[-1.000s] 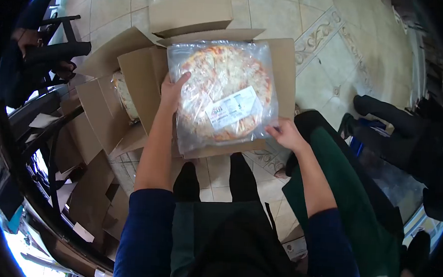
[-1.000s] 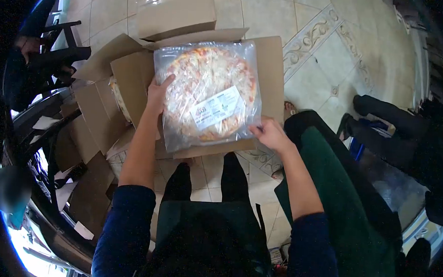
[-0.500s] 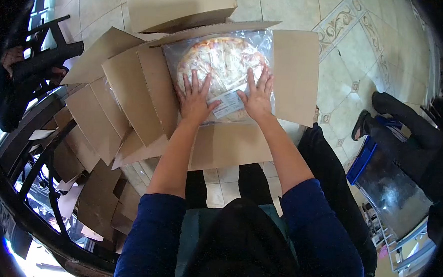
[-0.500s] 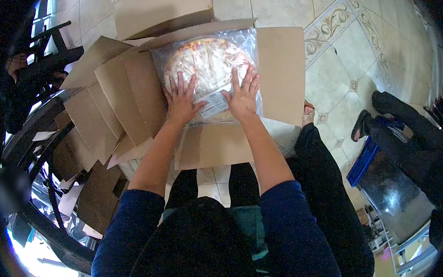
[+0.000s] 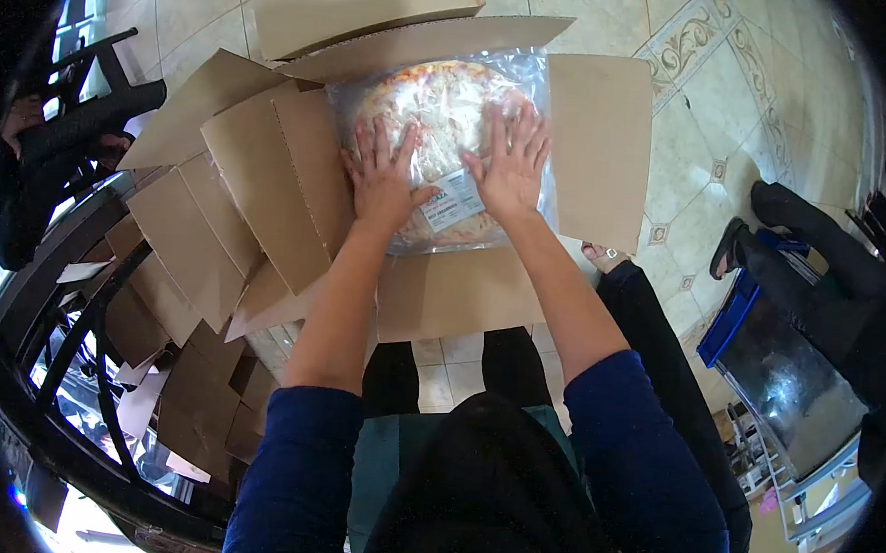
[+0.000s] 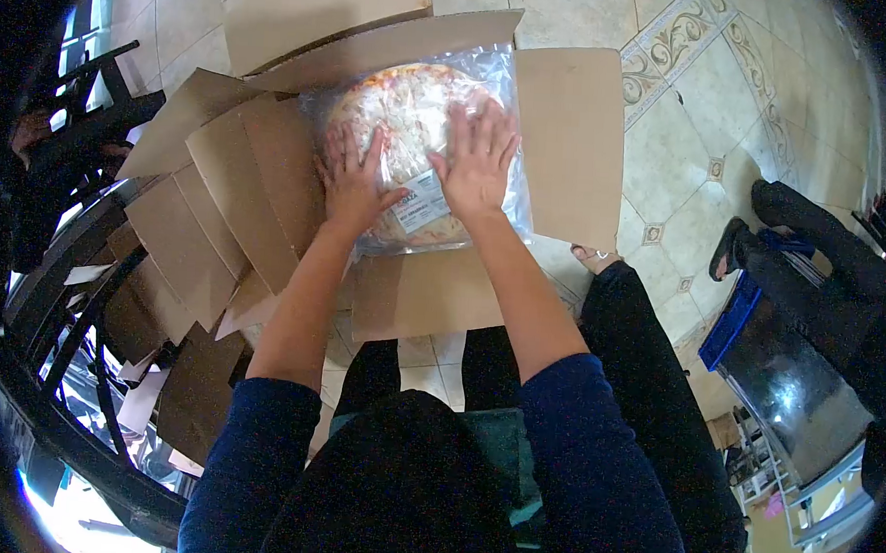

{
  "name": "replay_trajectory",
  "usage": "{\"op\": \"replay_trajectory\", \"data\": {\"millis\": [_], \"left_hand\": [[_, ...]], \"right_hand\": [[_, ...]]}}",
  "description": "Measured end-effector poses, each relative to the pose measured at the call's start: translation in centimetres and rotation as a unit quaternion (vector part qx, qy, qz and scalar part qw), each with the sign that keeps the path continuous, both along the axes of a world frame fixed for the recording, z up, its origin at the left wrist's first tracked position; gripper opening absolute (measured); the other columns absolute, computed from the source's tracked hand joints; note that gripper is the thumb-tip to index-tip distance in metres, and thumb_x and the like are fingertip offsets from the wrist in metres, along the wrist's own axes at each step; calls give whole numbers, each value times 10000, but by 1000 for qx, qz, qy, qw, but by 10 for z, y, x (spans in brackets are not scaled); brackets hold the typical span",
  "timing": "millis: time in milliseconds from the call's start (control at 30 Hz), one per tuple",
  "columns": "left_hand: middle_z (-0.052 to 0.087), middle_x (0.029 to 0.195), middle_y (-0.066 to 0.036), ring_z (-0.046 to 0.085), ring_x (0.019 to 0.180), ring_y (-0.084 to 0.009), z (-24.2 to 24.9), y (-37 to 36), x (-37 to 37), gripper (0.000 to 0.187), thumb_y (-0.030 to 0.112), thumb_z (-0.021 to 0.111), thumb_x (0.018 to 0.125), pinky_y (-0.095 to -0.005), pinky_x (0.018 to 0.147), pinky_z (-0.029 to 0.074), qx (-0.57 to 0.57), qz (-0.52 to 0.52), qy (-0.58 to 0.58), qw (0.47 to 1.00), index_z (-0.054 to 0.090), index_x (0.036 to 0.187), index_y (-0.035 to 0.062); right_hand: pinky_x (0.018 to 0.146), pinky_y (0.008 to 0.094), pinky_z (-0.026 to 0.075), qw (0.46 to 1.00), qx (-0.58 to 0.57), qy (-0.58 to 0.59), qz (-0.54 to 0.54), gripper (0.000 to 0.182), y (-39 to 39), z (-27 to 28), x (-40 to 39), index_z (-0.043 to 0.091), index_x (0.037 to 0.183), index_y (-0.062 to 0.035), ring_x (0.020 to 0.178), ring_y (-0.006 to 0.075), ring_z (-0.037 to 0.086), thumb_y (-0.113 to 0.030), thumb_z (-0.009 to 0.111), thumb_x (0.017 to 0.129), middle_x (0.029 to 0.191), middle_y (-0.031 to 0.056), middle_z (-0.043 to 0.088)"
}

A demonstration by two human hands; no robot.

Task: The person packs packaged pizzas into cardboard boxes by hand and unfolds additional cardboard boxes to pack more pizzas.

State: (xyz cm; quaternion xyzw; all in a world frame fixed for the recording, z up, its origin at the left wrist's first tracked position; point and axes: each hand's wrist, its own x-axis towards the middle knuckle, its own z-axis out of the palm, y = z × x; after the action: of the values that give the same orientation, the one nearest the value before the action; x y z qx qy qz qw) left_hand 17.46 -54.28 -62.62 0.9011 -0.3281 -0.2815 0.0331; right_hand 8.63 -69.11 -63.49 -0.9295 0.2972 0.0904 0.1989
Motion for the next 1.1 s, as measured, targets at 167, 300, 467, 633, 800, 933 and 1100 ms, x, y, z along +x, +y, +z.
{"op": "replay_trajectory", "data": {"millis": [167,300,467,633,800,933,1100], "left_hand": [[-3,1426,-169,-10,1296,-408,-1,6,6,896,502,638,665,-622,969,131,18,-29,30,999,154,1372,243],[155,1395,-180,152,1270,-385,31,17,-4,664,325,599,735,-515,991,221,-124,-8,-17,992,301,1318,215],[566,963,-175,554,892,-324,129,78,-86,246,104,573,769,-403,735,461,-196,125,177,956,540,1013,97],[583,658,-109,578,637,-297,240,171,-191,253,343,586,746,-413,567,453,-3,91,243,966,561,722,92],[612,731,-71,590,717,-270,315,245,-247,228,353,585,746,-399,605,457,-121,315,263,904,585,771,127],[615,765,-81,590,741,-282,351,268,-269,253,384,546,774,-396,636,461,-14,346,269,899,606,844,148],[612,725,-122,588,714,-317,414,267,-305,313,410,525,774,-429,646,467,-56,468,173,865,640,789,119]], "right_hand": [[1032,526,86,987,17,103,123,623,-26,-2,37,211,1360,-224,1297,391,59,-443,457,831,1430,112,96],[1037,484,152,996,24,37,77,567,-27,21,17,270,1333,-176,1291,352,148,-362,476,839,1414,140,141],[999,523,199,993,53,36,98,597,30,101,-112,306,1294,-53,1234,434,219,-173,555,765,1355,237,213],[981,559,212,885,349,266,156,675,109,202,-235,256,1335,-231,1257,454,141,-441,555,768,1407,210,47],[1005,509,215,788,437,376,214,697,127,270,-232,242,1346,-281,1272,423,143,-531,530,762,1423,178,-23],[1012,373,260,752,400,443,278,658,112,307,-170,287,1334,-236,1262,320,254,-491,527,776,1404,156,159],[486,360,462,810,325,458,170,300,22,237,-128,611,891,-21,541,221,571,-292,525,793,661,106,580]]}}
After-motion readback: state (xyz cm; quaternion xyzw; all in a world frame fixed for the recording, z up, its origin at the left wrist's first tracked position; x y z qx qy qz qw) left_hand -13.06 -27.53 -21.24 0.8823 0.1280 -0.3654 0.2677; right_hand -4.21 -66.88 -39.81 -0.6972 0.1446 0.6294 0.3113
